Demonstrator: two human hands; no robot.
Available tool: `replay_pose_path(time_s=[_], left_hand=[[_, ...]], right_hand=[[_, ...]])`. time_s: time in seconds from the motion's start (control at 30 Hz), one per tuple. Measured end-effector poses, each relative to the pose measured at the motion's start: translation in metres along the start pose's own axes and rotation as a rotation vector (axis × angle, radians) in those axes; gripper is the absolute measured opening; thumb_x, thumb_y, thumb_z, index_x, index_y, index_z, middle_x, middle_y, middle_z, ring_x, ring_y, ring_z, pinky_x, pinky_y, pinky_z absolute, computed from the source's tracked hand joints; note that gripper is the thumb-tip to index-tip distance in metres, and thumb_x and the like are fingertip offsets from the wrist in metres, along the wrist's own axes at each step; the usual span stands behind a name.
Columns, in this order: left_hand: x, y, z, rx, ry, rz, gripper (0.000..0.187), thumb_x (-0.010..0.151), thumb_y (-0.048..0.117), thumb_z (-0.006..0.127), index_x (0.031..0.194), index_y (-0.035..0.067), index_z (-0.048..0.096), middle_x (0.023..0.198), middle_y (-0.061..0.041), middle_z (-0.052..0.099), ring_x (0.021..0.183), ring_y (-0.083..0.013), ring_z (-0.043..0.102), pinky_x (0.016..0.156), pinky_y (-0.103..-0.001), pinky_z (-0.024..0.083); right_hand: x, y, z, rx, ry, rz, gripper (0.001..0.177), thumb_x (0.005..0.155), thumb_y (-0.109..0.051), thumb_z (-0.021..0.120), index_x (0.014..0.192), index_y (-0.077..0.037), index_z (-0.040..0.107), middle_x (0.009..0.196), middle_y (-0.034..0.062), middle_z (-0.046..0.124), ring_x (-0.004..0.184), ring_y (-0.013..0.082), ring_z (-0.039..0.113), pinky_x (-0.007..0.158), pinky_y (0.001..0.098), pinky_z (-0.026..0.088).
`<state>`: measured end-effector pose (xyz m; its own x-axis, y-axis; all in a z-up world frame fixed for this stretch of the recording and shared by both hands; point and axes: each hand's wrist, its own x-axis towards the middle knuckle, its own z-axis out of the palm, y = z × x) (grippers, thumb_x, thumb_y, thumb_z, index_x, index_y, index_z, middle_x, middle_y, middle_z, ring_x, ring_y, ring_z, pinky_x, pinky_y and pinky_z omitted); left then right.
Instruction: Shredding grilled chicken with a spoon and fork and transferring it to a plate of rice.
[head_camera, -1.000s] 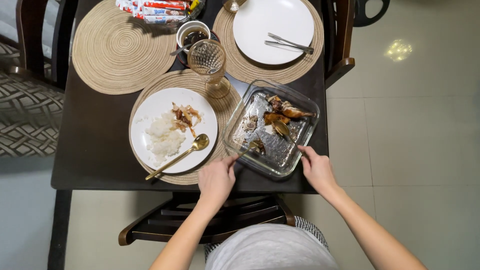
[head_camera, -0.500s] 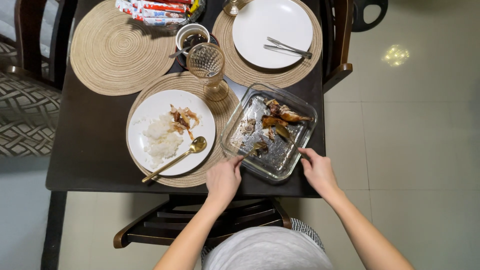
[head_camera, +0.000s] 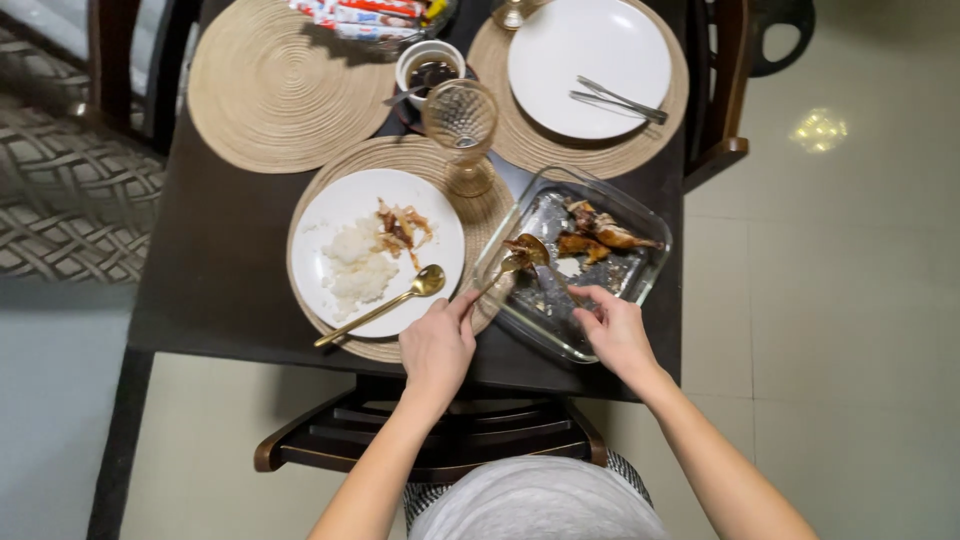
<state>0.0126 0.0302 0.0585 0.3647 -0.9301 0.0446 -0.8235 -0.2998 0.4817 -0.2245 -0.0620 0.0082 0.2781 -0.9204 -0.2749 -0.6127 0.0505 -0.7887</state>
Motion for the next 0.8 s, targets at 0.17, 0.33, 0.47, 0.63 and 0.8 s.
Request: replay_pose_path(time_s=[0.17, 0.33, 0.47, 0.63, 0.8], left_hand=[[0.003, -0.037, -0.028, 0.065, 0.138, -0.054, 0.022, 0.091, 0.023, 0.067, 0.109, 0.024, 0.080, 0.079, -0.009, 0.069, 0.069, -0.0345, 0.069, 0.061, -0.047, 0.054], [0.017, -0.091, -0.020, 0.129, 0.160, -0.124, 0.023, 0.092, 0.021, 0.067, 0.112, 0.024, 0.079, 0.080, -0.010, 0.068, 0.068, -0.0339, 0.069, 0.061, -0.046, 0.054], [0.027, -0.115, -0.013, 0.174, 0.131, -0.127, 0.027, 0.089, 0.018, 0.067, 0.113, 0.022, 0.079, 0.081, -0.009, 0.068, 0.068, -0.0322, 0.069, 0.062, -0.044, 0.054], [0.030, -0.121, -0.012, 0.178, 0.072, -0.103, 0.030, 0.088, 0.017, 0.067, 0.116, 0.021, 0.078, 0.080, -0.010, 0.066, 0.067, -0.0312, 0.069, 0.060, -0.044, 0.054], [0.033, -0.113, -0.026, 0.111, 0.110, -0.147, 0.028, 0.089, 0.020, 0.067, 0.113, 0.024, 0.080, 0.078, -0.009, 0.067, 0.068, -0.0318, 0.068, 0.064, -0.044, 0.054]], right_hand=[[0.029, -0.032, 0.044, 0.110, -0.076, -0.039, 0.034, 0.090, -0.010, 0.069, 0.124, -0.014, 0.073, 0.057, 0.0056, 0.060, 0.049, 0.0078, 0.047, 0.048, 0.0291, 0.042], [0.062, -0.053, 0.097, 0.014, -0.065, -0.201, 0.033, 0.090, -0.011, 0.070, 0.123, -0.013, 0.074, 0.057, 0.0116, 0.060, 0.051, 0.0132, 0.050, 0.052, 0.0322, 0.044], [0.067, -0.074, 0.111, -0.120, -0.004, -0.232, 0.035, 0.090, -0.008, 0.065, 0.124, -0.012, 0.073, 0.068, 0.0187, 0.068, 0.058, 0.0268, 0.066, 0.063, 0.0399, 0.052], [0.055, -0.092, 0.120, -0.185, -0.156, -0.009, 0.036, 0.093, -0.012, 0.058, 0.127, -0.018, 0.068, 0.072, 0.0203, 0.073, 0.065, 0.0386, 0.074, 0.066, 0.0479, 0.059], [0.055, -0.074, 0.134, -0.325, -0.092, -0.213, 0.032, 0.092, -0.010, 0.062, 0.122, -0.015, 0.071, 0.082, 0.0256, 0.071, 0.079, 0.0463, 0.070, 0.072, 0.0552, 0.057]])
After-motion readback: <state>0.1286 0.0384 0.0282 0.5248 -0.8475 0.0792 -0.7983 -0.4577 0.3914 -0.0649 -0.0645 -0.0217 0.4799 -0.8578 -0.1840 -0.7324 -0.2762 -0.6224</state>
